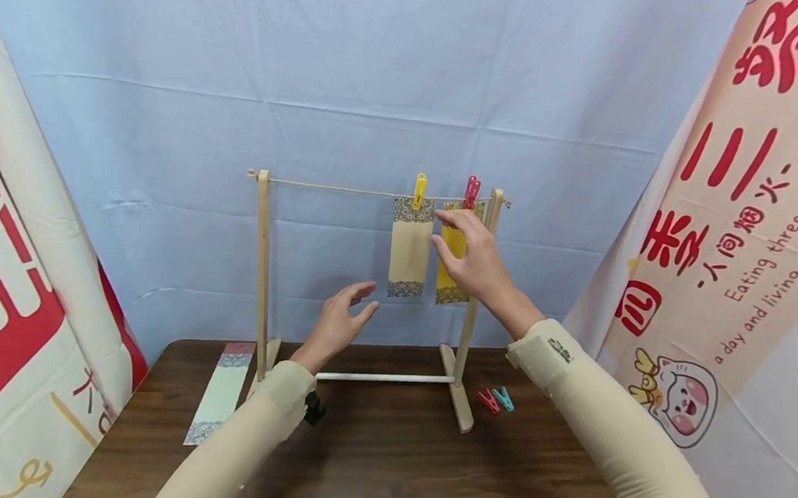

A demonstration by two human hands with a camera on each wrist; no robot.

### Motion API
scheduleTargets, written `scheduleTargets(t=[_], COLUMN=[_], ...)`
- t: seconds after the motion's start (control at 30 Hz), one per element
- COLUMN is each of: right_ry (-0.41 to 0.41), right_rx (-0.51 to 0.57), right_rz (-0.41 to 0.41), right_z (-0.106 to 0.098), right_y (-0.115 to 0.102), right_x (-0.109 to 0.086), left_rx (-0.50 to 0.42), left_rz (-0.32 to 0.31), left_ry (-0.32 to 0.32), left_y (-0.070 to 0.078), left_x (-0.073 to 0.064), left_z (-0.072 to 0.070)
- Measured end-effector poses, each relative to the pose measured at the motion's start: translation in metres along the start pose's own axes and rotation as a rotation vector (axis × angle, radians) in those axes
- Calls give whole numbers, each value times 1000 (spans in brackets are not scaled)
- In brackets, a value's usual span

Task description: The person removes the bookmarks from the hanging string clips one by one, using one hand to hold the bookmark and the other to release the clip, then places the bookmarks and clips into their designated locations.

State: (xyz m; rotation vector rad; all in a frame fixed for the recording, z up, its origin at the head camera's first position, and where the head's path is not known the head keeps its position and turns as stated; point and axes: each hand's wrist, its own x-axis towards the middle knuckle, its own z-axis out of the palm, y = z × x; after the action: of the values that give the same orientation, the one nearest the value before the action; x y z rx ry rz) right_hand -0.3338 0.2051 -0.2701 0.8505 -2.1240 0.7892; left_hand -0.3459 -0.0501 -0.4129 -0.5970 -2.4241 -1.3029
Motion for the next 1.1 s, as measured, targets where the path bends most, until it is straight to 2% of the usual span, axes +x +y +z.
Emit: scheduleTargets(t=[0.3,0.63,0.8,1.1], right_ry=[16,36,43,104], right_rx=[1,-5,-10,1], right_rz=[-19,-44,-44,-76], right_z=[-2,-2,-1,0], right_y=[-1,0,-1,0], right_x=[8,17,23,30], left_rx=[-21,-38,-17,-9], left_rz=[17,-13,-24,-1], left_ry=[-5,-28,-36,-37], left_y=[0,2,4,4], left_x=[8,16,21,26], left_z=[8,16,17,20])
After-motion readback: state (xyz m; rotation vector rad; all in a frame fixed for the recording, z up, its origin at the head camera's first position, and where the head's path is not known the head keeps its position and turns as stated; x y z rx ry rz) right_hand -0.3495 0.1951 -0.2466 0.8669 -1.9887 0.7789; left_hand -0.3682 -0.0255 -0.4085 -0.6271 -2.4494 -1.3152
